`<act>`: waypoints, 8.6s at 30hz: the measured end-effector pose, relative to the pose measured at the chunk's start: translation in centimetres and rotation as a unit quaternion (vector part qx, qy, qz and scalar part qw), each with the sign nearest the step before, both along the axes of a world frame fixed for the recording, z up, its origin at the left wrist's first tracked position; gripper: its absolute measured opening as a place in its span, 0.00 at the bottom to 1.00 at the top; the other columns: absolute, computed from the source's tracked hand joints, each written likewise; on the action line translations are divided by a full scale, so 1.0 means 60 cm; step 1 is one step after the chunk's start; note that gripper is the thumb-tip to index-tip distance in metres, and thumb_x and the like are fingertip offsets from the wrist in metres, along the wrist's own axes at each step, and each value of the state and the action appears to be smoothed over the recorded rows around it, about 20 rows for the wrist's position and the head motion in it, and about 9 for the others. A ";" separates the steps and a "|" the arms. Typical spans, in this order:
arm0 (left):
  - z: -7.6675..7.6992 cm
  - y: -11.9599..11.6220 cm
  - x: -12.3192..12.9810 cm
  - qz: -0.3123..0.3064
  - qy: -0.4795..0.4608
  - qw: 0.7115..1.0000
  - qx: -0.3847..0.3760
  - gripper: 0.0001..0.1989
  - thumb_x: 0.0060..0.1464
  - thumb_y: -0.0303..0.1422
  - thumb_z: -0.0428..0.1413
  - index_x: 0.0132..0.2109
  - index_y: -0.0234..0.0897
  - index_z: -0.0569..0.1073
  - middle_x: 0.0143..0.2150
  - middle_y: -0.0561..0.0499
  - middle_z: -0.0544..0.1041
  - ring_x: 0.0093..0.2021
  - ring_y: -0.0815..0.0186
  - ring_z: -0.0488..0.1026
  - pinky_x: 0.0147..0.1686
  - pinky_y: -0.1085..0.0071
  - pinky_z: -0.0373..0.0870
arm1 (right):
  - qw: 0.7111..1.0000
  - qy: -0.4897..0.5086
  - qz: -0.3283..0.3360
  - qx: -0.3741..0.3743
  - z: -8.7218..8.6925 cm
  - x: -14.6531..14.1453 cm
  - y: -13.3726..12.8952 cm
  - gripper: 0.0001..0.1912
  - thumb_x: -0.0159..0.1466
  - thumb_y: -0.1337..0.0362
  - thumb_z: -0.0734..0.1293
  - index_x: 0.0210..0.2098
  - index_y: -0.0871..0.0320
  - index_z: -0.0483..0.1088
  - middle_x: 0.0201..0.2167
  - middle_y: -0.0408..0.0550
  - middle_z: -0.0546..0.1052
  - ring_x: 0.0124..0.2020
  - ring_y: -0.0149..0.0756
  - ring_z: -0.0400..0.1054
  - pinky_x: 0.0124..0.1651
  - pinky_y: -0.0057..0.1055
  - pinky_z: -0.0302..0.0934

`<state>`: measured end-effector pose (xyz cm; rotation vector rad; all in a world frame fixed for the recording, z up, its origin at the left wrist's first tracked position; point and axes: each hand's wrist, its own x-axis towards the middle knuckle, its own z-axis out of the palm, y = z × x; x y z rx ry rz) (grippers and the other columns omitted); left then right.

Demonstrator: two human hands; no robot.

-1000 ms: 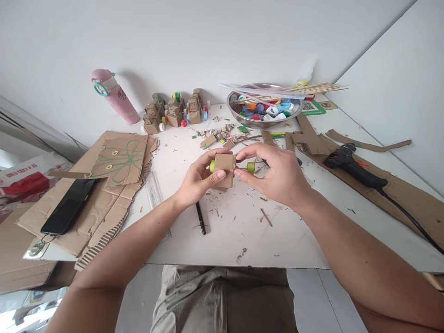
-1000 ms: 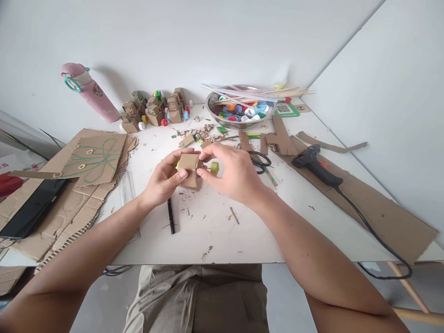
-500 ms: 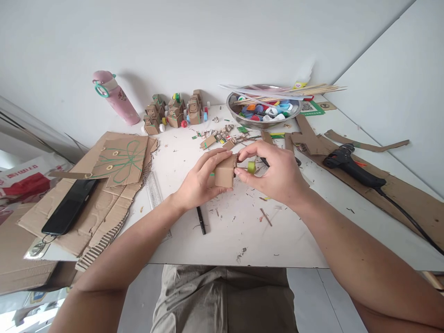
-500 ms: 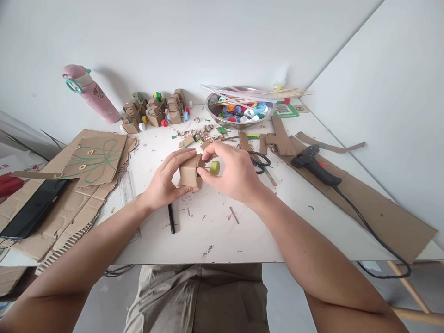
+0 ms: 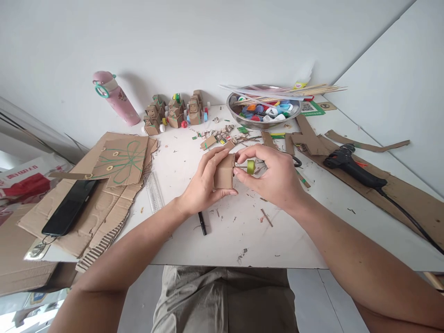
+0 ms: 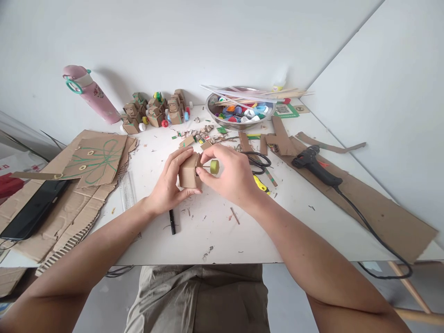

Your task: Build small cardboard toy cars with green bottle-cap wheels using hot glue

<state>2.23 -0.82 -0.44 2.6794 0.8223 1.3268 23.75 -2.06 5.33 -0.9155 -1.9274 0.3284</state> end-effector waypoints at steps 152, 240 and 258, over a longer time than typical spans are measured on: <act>0.010 0.003 -0.001 -0.040 -0.184 0.980 -0.068 0.22 0.66 0.45 0.63 0.64 0.47 0.78 0.56 0.42 0.84 0.58 0.56 0.81 0.58 0.53 0.81 | 0.993 0.112 0.015 0.043 -0.051 -0.018 0.008 0.07 0.61 0.67 0.80 0.36 0.47 0.84 0.42 0.45 0.89 0.41 0.44 0.85 0.65 0.52 0.74; 0.003 -0.001 0.018 -0.033 -0.347 0.865 -0.360 0.28 0.47 0.55 0.73 0.47 0.42 0.79 0.46 0.48 0.84 0.45 0.60 0.83 0.45 0.65 0.80 | 0.999 0.030 -0.009 0.018 -0.066 -0.031 -0.003 0.15 0.67 0.64 0.74 0.51 0.47 0.70 0.48 0.47 0.84 0.50 0.47 0.83 0.52 0.43 0.79; 0.012 0.009 0.001 0.088 -0.159 0.894 -0.411 0.21 0.46 0.38 0.74 0.48 0.40 0.81 0.48 0.47 0.85 0.50 0.56 0.82 0.53 0.59 0.79 | 0.989 0.001 -0.011 -0.148 -0.082 -0.028 0.017 0.18 0.60 0.69 0.74 0.47 0.49 0.69 0.44 0.46 0.85 0.51 0.50 0.83 0.51 0.45 0.77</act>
